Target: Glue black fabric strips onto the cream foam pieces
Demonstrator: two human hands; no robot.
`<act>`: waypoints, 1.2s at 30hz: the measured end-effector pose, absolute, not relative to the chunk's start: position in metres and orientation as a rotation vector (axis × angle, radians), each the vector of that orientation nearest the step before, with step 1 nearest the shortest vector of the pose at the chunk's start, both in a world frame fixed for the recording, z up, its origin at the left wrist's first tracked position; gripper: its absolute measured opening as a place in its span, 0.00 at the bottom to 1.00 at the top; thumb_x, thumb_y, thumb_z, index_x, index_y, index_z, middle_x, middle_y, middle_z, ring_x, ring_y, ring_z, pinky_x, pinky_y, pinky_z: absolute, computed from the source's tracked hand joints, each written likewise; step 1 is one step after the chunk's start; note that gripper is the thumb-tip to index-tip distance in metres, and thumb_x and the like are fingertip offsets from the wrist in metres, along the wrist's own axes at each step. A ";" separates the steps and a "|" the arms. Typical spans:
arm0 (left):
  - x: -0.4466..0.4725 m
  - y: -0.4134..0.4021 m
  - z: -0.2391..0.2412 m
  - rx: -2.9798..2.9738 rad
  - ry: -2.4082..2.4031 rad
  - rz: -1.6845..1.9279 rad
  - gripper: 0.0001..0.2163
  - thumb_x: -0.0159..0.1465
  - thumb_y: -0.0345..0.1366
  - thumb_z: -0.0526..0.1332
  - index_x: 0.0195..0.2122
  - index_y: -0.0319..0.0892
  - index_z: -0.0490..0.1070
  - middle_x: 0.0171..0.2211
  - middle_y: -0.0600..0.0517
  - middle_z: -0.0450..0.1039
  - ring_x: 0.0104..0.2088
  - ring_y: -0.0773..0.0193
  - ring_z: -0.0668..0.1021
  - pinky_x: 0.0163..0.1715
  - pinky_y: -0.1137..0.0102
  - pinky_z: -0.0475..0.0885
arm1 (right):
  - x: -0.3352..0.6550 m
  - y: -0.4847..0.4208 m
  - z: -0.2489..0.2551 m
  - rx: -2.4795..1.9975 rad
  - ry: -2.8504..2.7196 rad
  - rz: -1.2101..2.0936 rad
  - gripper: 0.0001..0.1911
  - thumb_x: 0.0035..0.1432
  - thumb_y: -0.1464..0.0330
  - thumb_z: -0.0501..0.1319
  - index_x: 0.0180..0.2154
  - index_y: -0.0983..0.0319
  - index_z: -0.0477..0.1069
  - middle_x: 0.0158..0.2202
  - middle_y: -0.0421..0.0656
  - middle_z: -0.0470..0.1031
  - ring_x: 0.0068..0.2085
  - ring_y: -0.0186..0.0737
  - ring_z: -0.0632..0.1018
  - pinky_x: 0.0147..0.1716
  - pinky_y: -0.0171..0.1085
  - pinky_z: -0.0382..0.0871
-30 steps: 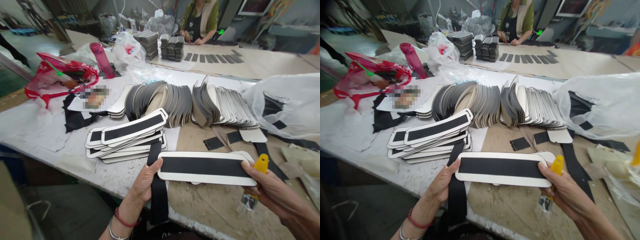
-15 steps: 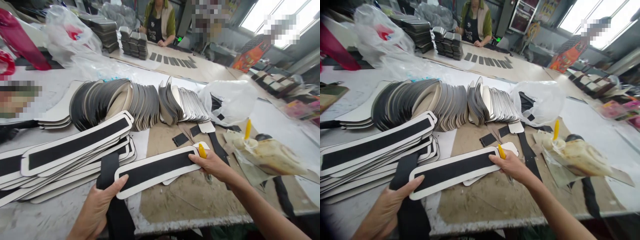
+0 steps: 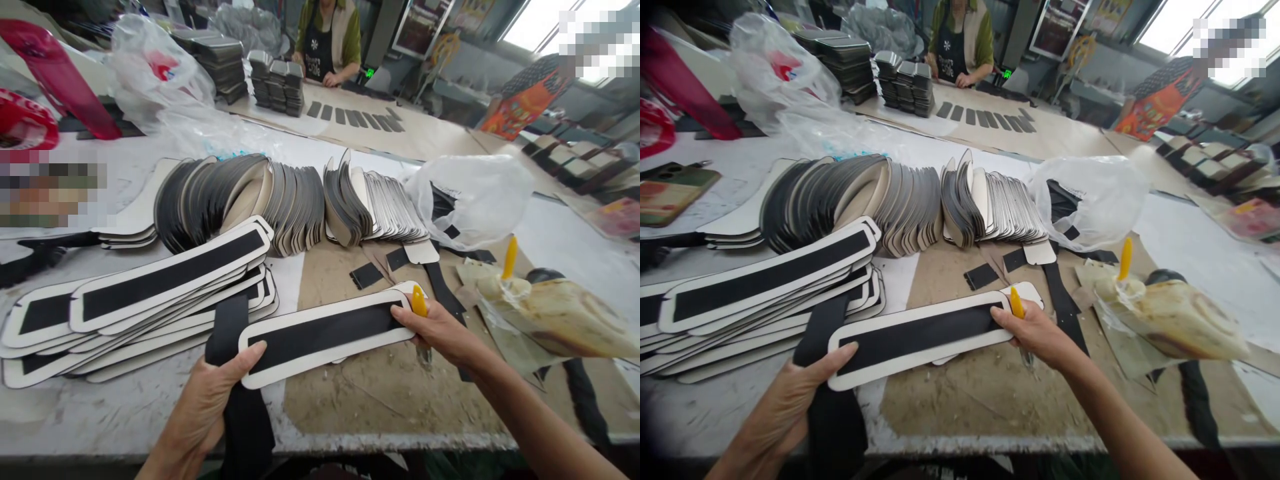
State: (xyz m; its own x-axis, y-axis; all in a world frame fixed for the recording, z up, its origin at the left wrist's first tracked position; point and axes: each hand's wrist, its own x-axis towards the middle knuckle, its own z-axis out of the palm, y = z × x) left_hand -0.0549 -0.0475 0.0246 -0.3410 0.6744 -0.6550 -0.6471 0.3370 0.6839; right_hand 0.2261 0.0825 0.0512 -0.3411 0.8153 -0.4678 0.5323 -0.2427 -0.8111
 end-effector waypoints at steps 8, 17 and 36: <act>-0.055 -0.054 0.023 -0.103 1.255 1.230 0.27 0.48 0.28 0.70 0.51 0.37 0.70 0.31 0.44 0.80 0.31 0.47 0.81 0.32 0.59 0.79 | 0.233 0.083 0.050 -1.390 -1.275 2.025 0.23 0.46 0.53 0.68 0.26 0.63 0.61 0.16 0.32 0.58 0.16 0.22 0.54 0.14 0.26 0.48; -0.054 -0.044 0.022 0.084 1.409 1.313 0.26 0.48 0.31 0.71 0.49 0.39 0.71 0.38 0.46 0.79 0.39 0.48 0.80 0.39 0.60 0.78 | 0.229 0.085 0.047 -1.669 -1.672 1.759 0.25 0.47 0.49 0.65 0.23 0.61 0.58 0.15 0.32 0.57 0.16 0.25 0.57 0.14 0.28 0.46; -0.055 -0.048 0.021 -0.002 1.308 1.315 0.30 0.47 0.29 0.71 0.52 0.37 0.69 0.35 0.45 0.80 0.34 0.48 0.81 0.38 0.59 0.78 | 0.230 0.086 0.049 -1.605 -1.899 1.699 0.29 0.49 0.44 0.60 0.19 0.61 0.58 0.14 0.35 0.57 0.16 0.28 0.57 0.15 0.31 0.48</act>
State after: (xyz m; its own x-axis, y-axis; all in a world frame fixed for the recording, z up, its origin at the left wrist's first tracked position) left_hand -0.0552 -0.0479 0.0212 -0.2801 0.6795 -0.6781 -0.6816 0.3567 0.6389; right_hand 0.2303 0.0857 0.0486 -0.4261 0.7424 -0.5171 0.5962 -0.1995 -0.7777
